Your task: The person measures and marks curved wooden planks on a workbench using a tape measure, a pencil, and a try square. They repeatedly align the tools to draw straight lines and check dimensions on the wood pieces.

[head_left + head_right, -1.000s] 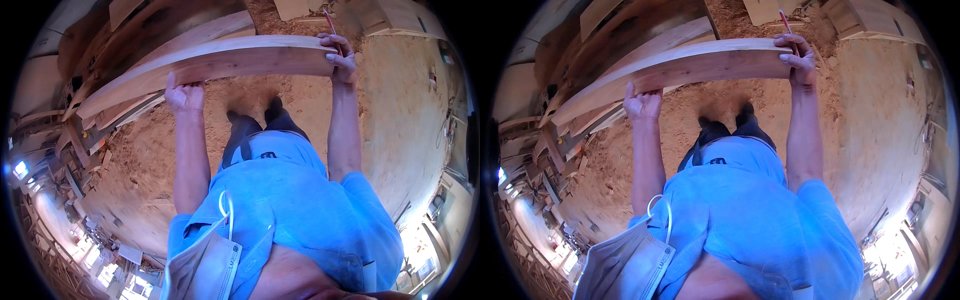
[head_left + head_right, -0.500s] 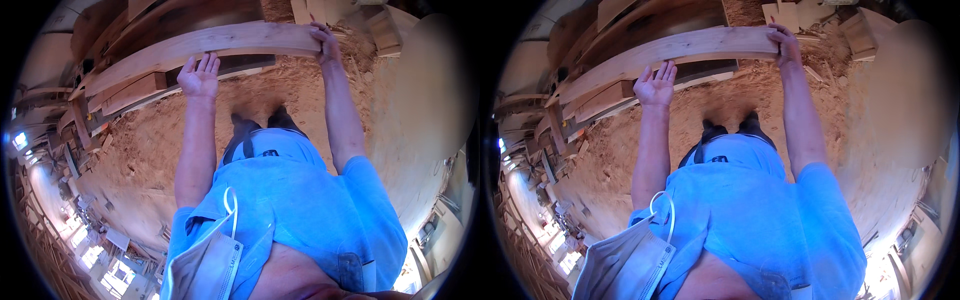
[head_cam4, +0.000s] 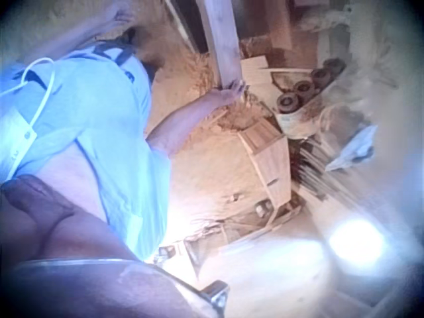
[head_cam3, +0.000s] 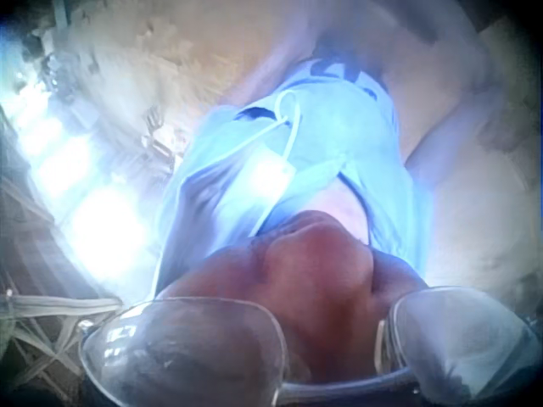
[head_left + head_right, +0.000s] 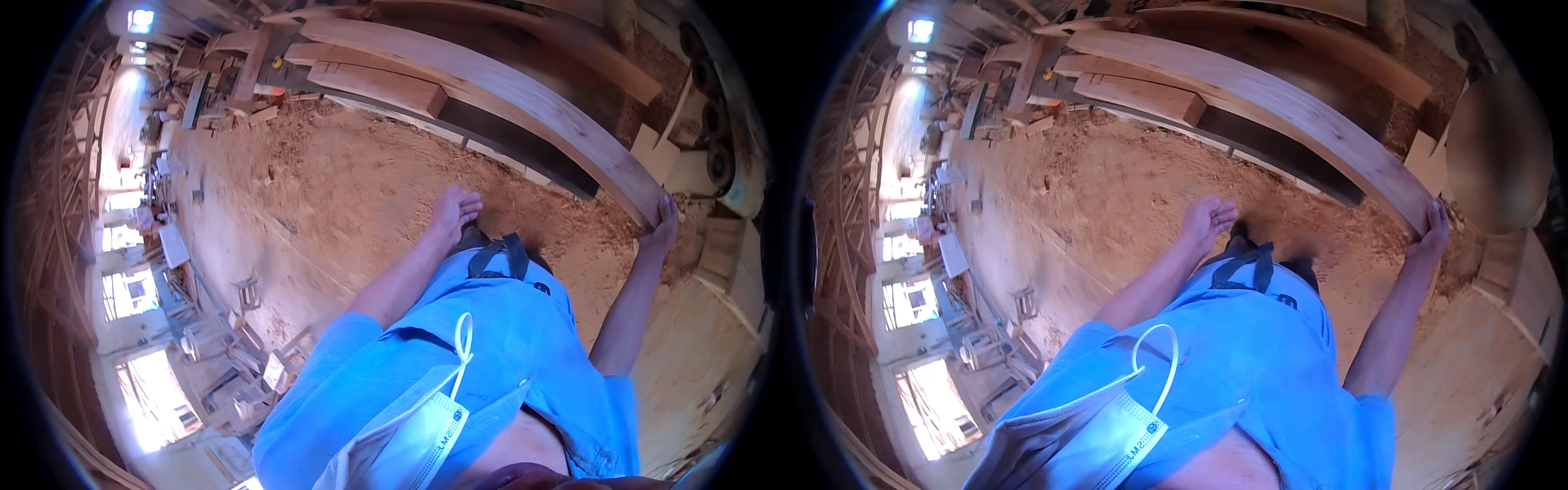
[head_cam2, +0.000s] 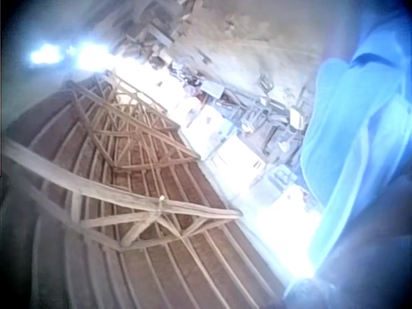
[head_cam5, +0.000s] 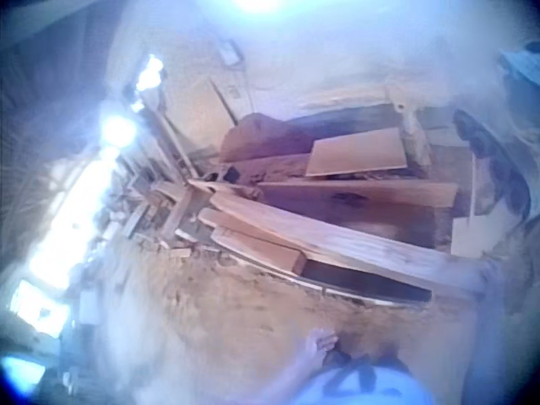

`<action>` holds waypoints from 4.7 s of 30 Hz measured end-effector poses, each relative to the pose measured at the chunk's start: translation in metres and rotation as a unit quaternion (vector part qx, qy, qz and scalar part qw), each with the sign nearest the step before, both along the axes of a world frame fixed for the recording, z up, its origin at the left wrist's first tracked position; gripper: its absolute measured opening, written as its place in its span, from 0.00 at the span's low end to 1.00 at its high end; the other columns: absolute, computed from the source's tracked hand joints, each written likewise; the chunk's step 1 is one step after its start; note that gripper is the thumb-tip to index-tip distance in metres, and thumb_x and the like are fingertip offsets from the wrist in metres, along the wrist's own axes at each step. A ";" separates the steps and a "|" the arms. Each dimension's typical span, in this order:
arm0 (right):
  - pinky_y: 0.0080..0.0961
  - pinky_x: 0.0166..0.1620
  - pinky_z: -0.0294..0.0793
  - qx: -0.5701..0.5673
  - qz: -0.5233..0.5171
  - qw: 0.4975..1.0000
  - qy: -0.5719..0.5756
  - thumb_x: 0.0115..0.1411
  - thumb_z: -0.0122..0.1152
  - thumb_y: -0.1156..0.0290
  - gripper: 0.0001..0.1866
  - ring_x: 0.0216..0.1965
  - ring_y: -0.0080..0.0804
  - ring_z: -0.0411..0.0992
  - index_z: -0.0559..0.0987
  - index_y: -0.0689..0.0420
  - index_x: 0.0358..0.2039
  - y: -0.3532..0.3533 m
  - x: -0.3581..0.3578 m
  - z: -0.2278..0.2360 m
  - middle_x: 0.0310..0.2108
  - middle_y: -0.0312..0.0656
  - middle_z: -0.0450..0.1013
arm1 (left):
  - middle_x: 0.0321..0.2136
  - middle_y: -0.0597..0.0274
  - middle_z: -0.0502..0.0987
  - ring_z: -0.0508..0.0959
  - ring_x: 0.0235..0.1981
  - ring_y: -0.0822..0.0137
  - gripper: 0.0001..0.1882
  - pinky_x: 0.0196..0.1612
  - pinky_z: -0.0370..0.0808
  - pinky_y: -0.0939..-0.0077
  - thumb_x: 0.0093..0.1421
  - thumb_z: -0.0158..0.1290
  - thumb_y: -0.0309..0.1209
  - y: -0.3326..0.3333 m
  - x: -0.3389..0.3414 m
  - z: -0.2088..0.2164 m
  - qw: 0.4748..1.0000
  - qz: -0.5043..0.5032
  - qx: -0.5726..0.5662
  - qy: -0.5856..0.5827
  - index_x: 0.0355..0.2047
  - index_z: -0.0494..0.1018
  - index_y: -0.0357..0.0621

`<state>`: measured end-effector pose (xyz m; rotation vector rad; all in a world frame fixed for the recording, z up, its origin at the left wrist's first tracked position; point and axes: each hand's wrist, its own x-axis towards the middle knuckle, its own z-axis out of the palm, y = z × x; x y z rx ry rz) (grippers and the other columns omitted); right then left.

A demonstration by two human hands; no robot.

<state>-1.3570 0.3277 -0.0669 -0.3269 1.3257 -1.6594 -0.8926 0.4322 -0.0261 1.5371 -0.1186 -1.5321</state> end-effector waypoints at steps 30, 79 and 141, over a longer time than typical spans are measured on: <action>0.47 0.60 0.71 0.147 0.207 0.965 -0.061 0.69 0.52 0.56 0.25 0.59 0.46 0.69 0.69 0.57 0.60 -0.021 -0.044 0.038 0.59 0.46 0.70 | 0.23 0.61 0.79 0.78 0.23 0.69 0.08 0.27 0.75 0.69 0.59 0.53 0.32 0.150 0.166 -0.169 0.970 -0.003 -0.040 -0.238 0.28 0.78 0.43; 0.46 0.54 0.74 0.150 0.154 0.974 0.070 0.69 0.51 0.54 0.24 0.55 0.39 0.72 0.72 0.52 0.60 -0.047 -0.014 0.052 0.57 0.39 0.72 | 0.29 0.59 0.79 0.77 0.26 0.70 0.25 0.28 0.73 0.77 0.60 0.53 0.30 0.181 0.206 -0.173 0.973 0.139 0.115 -0.145 0.57 0.68 0.34; 0.32 0.46 0.73 0.211 -0.050 0.968 0.128 0.58 0.65 0.61 0.12 0.37 0.32 0.73 0.78 0.55 0.37 -0.045 0.016 0.048 0.34 0.37 0.76 | 0.27 0.58 0.77 0.76 0.23 0.69 0.03 0.26 0.68 0.78 0.59 0.52 0.27 0.117 0.183 -0.124 0.983 -0.039 0.088 -0.153 0.28 0.71 0.43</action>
